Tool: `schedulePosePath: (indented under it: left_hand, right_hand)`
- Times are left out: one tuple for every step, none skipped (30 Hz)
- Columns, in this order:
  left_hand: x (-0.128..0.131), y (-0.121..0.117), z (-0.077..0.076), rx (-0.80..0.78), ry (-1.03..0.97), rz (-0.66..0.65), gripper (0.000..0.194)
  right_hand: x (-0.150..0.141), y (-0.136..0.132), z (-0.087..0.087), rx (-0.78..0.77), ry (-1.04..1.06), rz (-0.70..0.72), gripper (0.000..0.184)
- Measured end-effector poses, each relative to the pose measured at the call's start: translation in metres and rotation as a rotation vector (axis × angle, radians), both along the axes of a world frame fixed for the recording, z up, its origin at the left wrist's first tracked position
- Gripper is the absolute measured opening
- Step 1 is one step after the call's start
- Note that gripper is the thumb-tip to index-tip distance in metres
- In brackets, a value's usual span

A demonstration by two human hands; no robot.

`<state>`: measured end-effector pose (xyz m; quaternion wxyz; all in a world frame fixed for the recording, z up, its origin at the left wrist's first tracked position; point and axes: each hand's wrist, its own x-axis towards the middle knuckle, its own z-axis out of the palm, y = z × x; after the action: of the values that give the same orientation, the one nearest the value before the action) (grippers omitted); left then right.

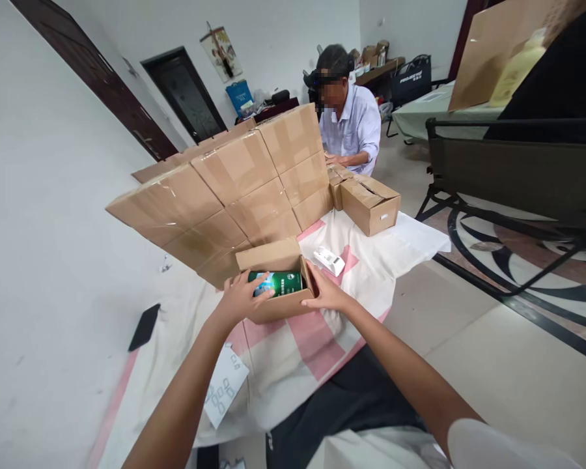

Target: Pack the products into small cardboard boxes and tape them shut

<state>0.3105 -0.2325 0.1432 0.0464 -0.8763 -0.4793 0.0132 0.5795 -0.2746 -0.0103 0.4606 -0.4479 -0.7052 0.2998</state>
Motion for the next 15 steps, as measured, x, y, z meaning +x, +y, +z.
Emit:
schedulePosePath:
  left_hand:
    - [0.003, -0.004, -0.003, 0.02, 0.009, 0.013, 0.053]
    - [0.004, -0.008, -0.005, 0.052, 0.012, 0.024, 0.053]
    - [0.003, -0.012, -0.006, 0.087, 0.012, 0.033, 0.053]
    - [0.001, -0.017, -0.006, 0.114, 0.009, 0.042, 0.054]
    - [-0.002, -0.02, -0.006, 0.125, 0.001, 0.053, 0.057]
    - [-0.005, -0.023, -0.005, 0.115, -0.012, 0.064, 0.059]
    - [-0.008, -0.023, -0.003, 0.089, -0.032, 0.076, 0.061]
    - [-0.01, -0.023, 0.0, 0.057, -0.054, 0.088, 0.062]
    - [-0.011, -0.02, 0.003, 0.024, -0.071, 0.095, 0.063]
    - [-0.011, -0.015, 0.006, -0.005, -0.075, 0.093, 0.064]
    - [-0.01, -0.008, 0.009, -0.029, -0.064, 0.078, 0.064]
    - [-0.008, -0.001, 0.012, -0.052, -0.037, 0.054, 0.065]
    - [-0.006, 0.007, 0.015, -0.076, 0.005, 0.022, 0.067]
    - [-0.003, 0.015, 0.018, -0.105, 0.057, -0.013, 0.069]
    - [-0.001, 0.022, 0.021, -0.133, 0.112, -0.044, 0.073]
  right_hand:
    - [0.0, 0.0, 0.0, 0.0, 0.007, -0.003, 0.135]
    - [-0.001, 0.0, 0.0, -0.002, 0.013, -0.006, 0.135]
    - [-0.001, 0.0, 0.0, -0.006, 0.017, -0.007, 0.135]
    - [-0.001, 0.0, 0.0, -0.012, 0.021, -0.009, 0.136]
    - [-0.001, 0.0, 0.0, -0.019, 0.023, -0.009, 0.136]
    - [-0.001, 0.0, 0.0, -0.026, 0.025, -0.008, 0.136]
    - [-0.001, 0.0, 0.0, -0.03, 0.026, -0.007, 0.136]
    - [-0.001, 0.0, 0.0, -0.029, 0.026, -0.007, 0.135]
    - [-0.001, 0.0, 0.001, -0.025, 0.025, -0.007, 0.134]
    - [-0.001, 0.0, 0.001, -0.018, 0.024, -0.008, 0.134]
    - [-0.001, 0.0, 0.001, -0.012, 0.022, -0.008, 0.135]
    - [-0.001, -0.001, 0.002, -0.006, 0.019, -0.008, 0.135]
    - [-0.001, -0.001, 0.002, -0.004, 0.015, -0.01, 0.135]
    - [-0.001, -0.001, 0.002, -0.006, 0.008, -0.014, 0.136]
    - [-0.001, -0.002, 0.002, -0.008, 0.0, -0.02, 0.136]
